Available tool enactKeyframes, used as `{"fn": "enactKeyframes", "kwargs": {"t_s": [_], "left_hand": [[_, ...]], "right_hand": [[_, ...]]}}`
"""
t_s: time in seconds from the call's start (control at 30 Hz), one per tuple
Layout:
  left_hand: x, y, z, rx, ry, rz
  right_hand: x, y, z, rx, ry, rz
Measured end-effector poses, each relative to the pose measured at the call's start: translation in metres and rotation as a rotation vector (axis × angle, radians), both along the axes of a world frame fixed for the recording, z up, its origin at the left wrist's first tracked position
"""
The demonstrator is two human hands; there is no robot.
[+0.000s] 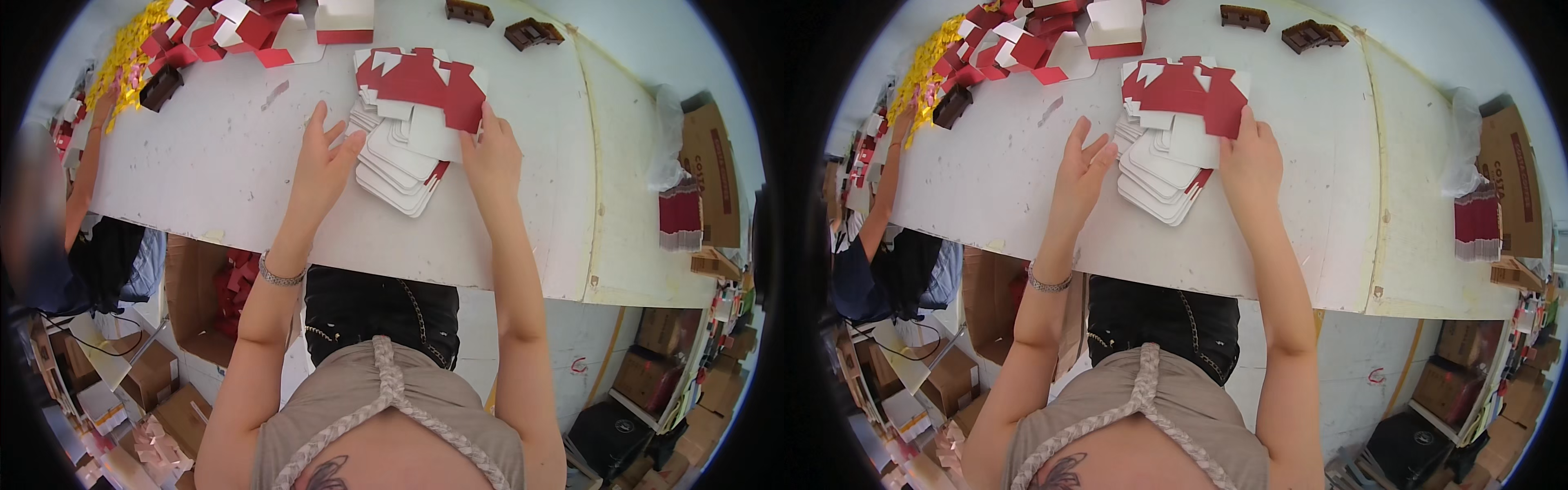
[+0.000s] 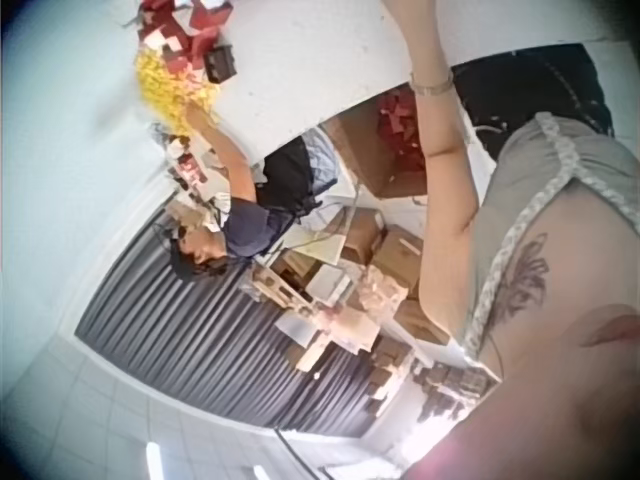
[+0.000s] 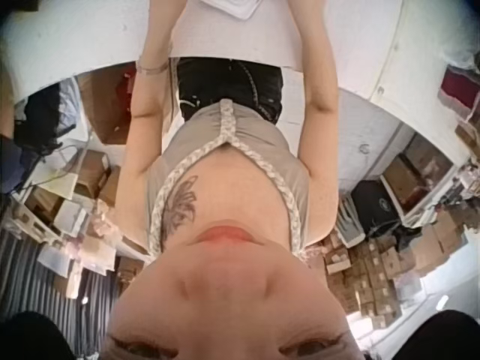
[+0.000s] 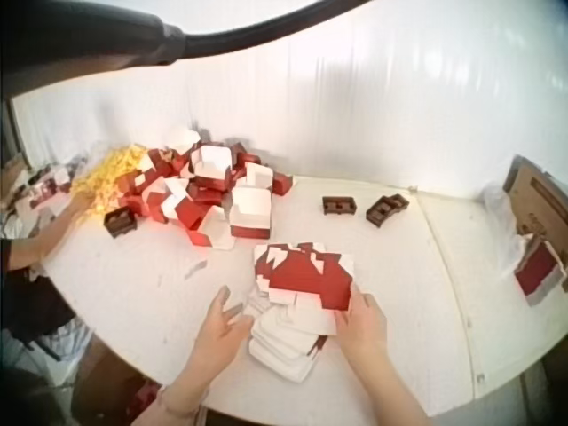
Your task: The person folds red and white cardboard pieces into small boxes by hand, stacking the finished boxes on the table. They repeatedly pick up flat pieces, fold them into box shapes, and place them aside.
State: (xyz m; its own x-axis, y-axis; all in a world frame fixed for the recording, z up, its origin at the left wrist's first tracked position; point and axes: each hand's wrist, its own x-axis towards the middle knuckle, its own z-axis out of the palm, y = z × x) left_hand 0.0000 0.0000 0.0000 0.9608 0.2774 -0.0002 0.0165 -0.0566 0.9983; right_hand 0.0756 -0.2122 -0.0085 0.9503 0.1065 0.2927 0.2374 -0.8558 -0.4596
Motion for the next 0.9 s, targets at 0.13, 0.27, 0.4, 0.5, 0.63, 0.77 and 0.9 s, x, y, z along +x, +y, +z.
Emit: {"fn": "enactKeyframes", "kwargs": {"t_s": [0.13,0.27,0.4,0.5,0.63,0.77,0.9], "left_hand": [[0.006,0.004,0.019,-0.159,-0.102,-0.073],[-0.035,-0.009,0.024,-0.268,-0.025,-0.064],[-0.073,-0.021,0.039,0.084,-0.156,-0.141],[-0.085,-0.025,0.046,-0.038,-0.231,-0.319],[-0.089,-0.019,0.044,-0.130,-0.216,-0.319],[-0.105,-0.026,0.037,-0.470,-0.134,-0.263],[-0.118,-0.032,0.019,-0.676,-0.102,-0.255]], "right_hand": [[-0.041,-0.021,0.017,0.473,0.248,0.253],[-0.085,-0.024,0.029,0.615,0.214,0.361],[-0.095,-0.020,0.048,0.490,0.096,0.525],[-0.107,-0.006,0.039,0.667,0.205,0.460],[-0.123,0.004,0.028,0.813,0.357,0.539],[-0.153,0.019,0.025,1.324,0.409,0.432],[-0.172,0.010,0.019,1.530,0.361,0.349]]}}
